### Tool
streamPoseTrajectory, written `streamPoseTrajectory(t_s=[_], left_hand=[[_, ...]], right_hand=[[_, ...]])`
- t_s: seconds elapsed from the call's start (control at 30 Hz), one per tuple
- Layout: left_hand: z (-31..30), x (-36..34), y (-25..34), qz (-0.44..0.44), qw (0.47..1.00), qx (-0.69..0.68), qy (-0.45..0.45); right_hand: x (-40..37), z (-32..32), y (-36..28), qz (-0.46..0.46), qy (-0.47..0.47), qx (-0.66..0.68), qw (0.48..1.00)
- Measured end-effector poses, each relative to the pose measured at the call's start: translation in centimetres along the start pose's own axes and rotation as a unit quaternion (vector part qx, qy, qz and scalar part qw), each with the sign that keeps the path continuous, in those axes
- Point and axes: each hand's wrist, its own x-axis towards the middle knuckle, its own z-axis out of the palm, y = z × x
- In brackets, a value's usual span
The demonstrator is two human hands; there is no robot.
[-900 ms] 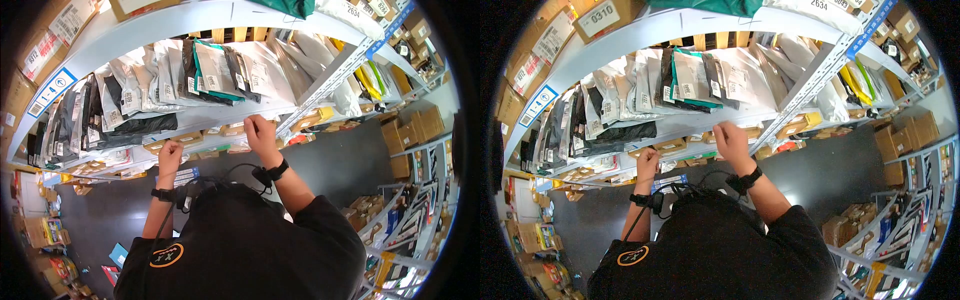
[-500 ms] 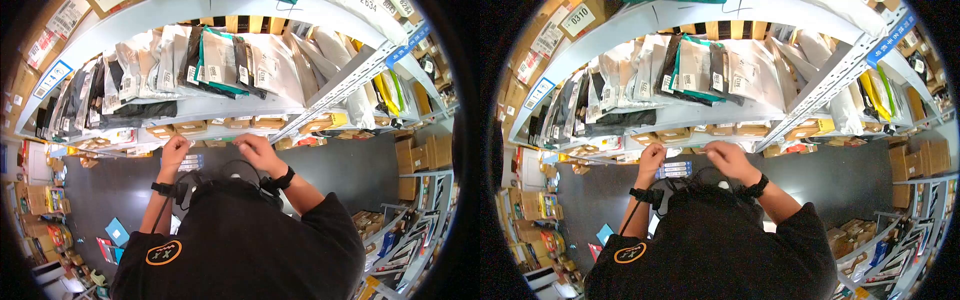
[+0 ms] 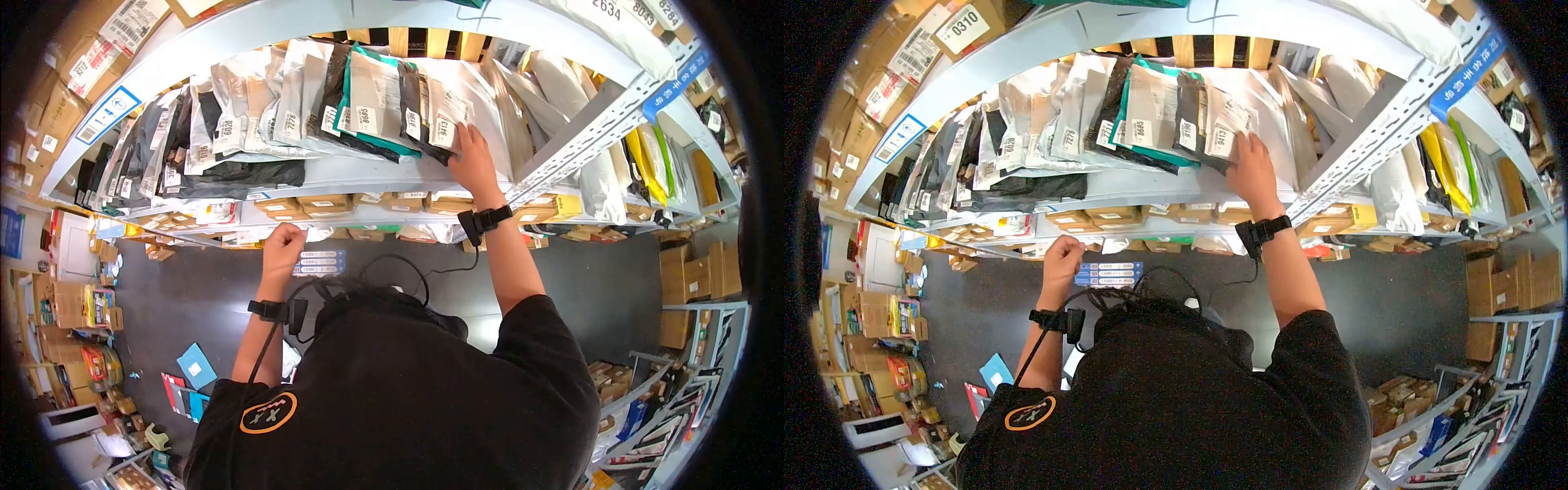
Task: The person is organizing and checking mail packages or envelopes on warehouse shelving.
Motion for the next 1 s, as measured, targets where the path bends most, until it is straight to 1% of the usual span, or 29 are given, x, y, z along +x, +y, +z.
streamPoseTrajectory(t_s=[0.13, 0.37, 0.47, 0.6, 0.8, 0.9, 1.0], left_hand=[[0.0, -0.6, 0.2, 0.009, 0.999, -0.035, 0.000], [-0.1, -1.4, -0.7, -0.008, 1.000, -0.023, 0.017], [-0.1, -1.2, -2.0, 0.003, 1.000, 0.011, -0.008], [0.4, -1.2, -1.9, 0.001, 1.000, 0.000, -0.020], [1.1, -1.3, -0.7, -0.007, 1.000, -0.013, -0.016], [1.4, -1.2, -0.7, -0.003, 1.000, -0.009, -0.012], [1.2, -0.9, -1.5, 0.001, 1.000, -0.005, -0.025]], right_hand=[[0.3, 1.4, 0.4, 0.012, 0.004, -0.005, 1.000], [0.5, 1.8, 0.7, 0.004, 0.025, -0.008, 1.000], [0.4, 1.6, 0.5, 0.011, 0.022, -0.004, 1.000], [0.4, 1.8, 0.6, 0.008, 0.031, 0.001, 0.999], [0.2, 0.8, -0.5, 0.013, 0.004, 0.012, 1.000], [0.0, 0.9, -1.4, 0.012, 0.005, -0.048, 0.999], [0.2, 1.1, -2.5, 0.029, 0.016, -0.060, 0.998]])
